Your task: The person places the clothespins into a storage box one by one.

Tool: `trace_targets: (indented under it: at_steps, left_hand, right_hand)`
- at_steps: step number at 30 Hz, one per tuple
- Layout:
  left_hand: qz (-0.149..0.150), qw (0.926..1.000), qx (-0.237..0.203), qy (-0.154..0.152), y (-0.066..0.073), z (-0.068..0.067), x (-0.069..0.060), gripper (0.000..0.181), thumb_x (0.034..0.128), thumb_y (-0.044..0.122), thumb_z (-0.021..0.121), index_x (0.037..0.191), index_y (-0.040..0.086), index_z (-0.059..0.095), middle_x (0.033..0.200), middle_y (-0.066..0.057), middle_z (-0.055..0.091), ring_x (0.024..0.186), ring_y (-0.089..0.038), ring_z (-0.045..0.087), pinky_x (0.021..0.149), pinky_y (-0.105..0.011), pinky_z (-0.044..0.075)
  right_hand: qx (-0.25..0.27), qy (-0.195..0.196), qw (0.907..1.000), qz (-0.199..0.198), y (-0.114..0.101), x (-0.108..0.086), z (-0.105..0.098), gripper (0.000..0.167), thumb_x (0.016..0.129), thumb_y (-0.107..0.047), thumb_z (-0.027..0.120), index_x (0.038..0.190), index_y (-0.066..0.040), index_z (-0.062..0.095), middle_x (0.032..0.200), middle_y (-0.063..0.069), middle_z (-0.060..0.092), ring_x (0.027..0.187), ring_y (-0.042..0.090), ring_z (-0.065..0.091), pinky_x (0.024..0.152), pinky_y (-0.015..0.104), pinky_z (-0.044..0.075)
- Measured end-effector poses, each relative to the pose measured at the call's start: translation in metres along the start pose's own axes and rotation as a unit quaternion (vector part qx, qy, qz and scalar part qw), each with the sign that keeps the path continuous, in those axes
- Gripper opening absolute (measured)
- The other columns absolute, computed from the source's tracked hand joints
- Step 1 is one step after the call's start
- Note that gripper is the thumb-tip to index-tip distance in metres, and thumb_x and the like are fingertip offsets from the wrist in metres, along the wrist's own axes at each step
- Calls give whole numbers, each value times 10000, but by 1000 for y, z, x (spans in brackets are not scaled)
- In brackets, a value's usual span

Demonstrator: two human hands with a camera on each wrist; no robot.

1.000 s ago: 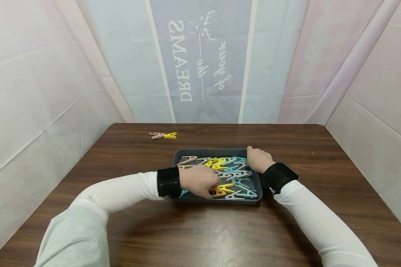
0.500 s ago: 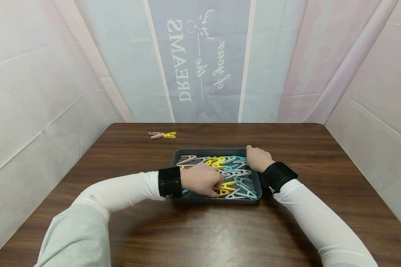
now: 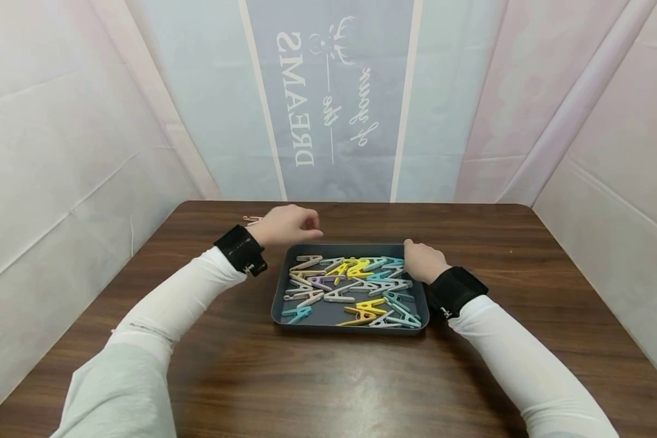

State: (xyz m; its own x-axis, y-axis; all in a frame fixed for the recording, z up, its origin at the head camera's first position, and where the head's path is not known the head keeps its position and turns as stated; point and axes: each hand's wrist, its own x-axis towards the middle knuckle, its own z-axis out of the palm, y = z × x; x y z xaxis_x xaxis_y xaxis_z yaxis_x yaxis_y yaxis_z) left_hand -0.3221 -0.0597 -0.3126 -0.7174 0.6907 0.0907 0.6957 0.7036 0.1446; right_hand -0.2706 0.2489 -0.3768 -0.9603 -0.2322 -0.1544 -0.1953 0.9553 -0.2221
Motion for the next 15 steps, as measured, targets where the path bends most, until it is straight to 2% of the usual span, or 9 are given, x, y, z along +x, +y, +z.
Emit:
trace_targets:
  at_steps: [5,9,12,15]
  left_hand:
    - [-787,9961,-374,163,-59,12,-3,221,939,347,645,952,126,653,833,-7,639,729,-175,575,669,-359,464]
    - [-1331,9907,-164,245,-92,22,-8,355,915,334,671,1129,51,647,1061,-121,653,957,-267,599,811,-432,482]
    - [-1853,9826,68,109,-113,32,-12,495,901,333,683,1276,30,574,1243,-174,578,1173,-324,507,925,-473,443]
    - [-2413,9704,-9,-112,-130,40,-20,612,893,325,691,1384,32,473,1378,-202,474,1310,-359,376,1003,-502,384]
  right_hand:
    - [-17,-29,10000,15,0,0,0,330,995,-58,482,1240,160,441,903,211,632,745,277,613,622,426,499]
    - [-65,-2,10000,45,0,0,0,326,995,-61,489,1237,153,446,897,204,634,748,276,616,626,428,501]
    - [-101,17,9999,35,0,1,-1,328,994,-56,491,1234,161,443,889,206,632,748,281,619,628,433,505]
    - [-119,23,9999,19,-1,2,0,348,993,-57,493,1250,171,436,896,213,636,757,284,627,638,436,511]
